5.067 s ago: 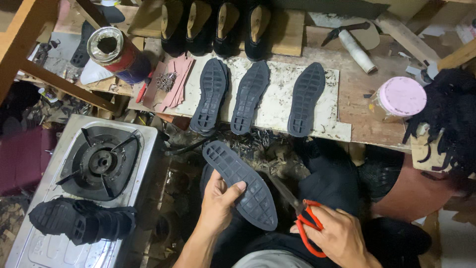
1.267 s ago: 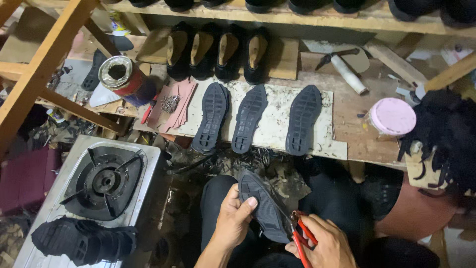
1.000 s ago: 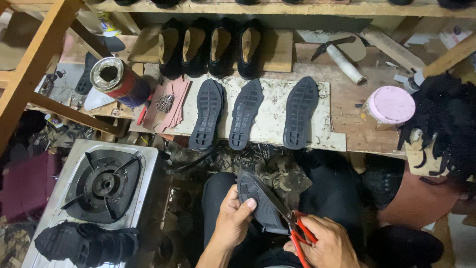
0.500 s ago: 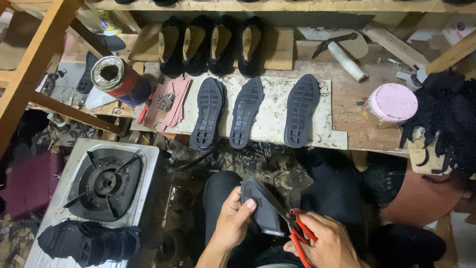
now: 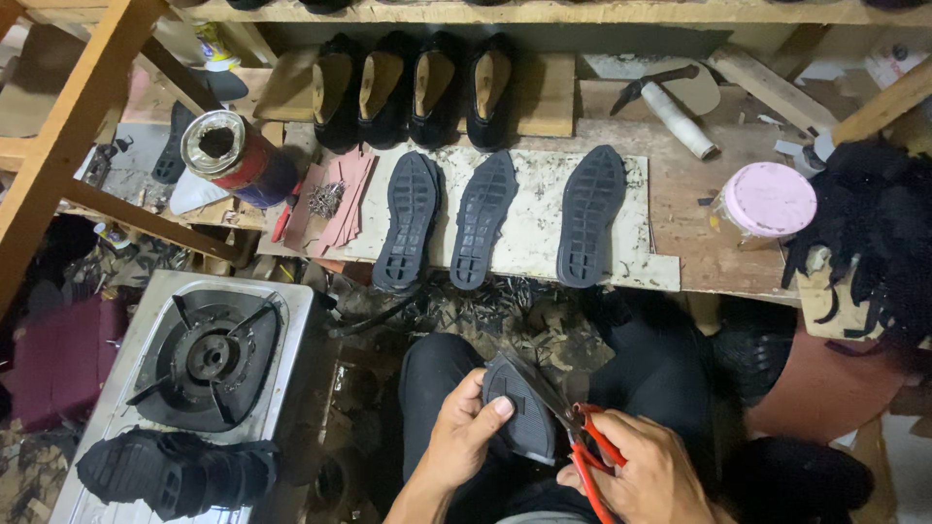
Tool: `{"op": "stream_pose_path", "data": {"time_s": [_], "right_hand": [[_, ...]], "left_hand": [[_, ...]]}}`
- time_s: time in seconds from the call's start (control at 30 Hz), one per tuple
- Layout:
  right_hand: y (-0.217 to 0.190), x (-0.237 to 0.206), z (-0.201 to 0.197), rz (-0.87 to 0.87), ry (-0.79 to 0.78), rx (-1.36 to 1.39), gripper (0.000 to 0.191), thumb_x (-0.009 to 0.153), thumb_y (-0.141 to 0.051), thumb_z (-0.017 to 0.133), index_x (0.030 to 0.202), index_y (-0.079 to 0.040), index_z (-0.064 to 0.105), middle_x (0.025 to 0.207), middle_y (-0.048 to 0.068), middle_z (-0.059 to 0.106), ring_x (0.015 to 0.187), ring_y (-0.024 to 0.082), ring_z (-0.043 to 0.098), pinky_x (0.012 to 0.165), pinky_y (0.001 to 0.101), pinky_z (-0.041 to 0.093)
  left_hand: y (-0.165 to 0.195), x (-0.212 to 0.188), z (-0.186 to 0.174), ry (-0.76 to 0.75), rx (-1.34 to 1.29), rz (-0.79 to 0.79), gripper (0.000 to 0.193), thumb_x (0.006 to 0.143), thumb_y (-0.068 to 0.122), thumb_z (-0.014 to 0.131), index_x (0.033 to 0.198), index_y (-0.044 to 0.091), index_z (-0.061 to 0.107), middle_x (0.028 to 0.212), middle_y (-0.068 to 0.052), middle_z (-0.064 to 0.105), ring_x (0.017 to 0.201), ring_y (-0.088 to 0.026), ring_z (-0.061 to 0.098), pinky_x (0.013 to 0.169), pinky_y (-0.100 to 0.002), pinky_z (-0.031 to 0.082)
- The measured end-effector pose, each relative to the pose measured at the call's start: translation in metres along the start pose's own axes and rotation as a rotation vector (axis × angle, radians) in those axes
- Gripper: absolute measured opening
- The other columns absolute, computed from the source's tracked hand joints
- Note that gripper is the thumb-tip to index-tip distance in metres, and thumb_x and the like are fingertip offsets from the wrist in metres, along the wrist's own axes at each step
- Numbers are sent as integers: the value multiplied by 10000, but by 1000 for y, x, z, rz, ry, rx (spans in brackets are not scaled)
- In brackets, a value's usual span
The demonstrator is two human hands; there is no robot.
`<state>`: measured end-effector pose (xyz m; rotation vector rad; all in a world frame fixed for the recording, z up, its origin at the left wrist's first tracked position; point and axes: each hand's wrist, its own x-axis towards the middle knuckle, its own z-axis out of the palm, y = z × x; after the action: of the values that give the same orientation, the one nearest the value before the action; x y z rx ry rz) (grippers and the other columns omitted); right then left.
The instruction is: The person sits at a workbench and trims excess rubber from the edges of shoe soles using red-handled scissors, rotating each sole to cut around its perimeter, then places the finished sole on the bench and picks up the next one.
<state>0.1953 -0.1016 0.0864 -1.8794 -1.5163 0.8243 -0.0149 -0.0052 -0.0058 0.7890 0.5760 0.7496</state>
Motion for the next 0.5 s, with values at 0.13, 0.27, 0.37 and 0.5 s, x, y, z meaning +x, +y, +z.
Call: {"op": "stream_pose_path", "data": {"time_s": [0.13,0.27,0.37,0.5], "right_hand": [[8,-3,0,-42,-2,8,773,493,-261,1009,1170,-44,705,896,115,769,703,256,774,616,349,608],[9,-4,5,8,-5,5,763,525,-275,1017,1179,-47,696,878,124,755,671,258,769,595,337,610],[10,-3,6,-12,25,7,761,513,-276,1009,1173,-55,702,864,113,763,672,248,783,602,334,619],[22,-7,0,-128,18,5,731,503,-276,1014,1134,-46,725,890,124,777,708,275,784,585,359,611]], "left_hand": [[4,-2,-3,-4,76,-34,240,981,98,648,1192,-10,613,1072,-52,698,987,-113,633,917,-291,510],[-1,0,4,-8,-36,-12,234,973,90,654,1181,-4,599,1078,-50,697,995,-115,638,925,-295,512],[-3,2,4,-6,-68,-8,236,970,91,655,1178,-3,597,1075,-52,699,989,-119,642,920,-300,517],[2,2,-2,-22,28,-9,259,985,99,658,1210,-17,602,1071,-55,698,984,-119,636,912,-297,515]]}}
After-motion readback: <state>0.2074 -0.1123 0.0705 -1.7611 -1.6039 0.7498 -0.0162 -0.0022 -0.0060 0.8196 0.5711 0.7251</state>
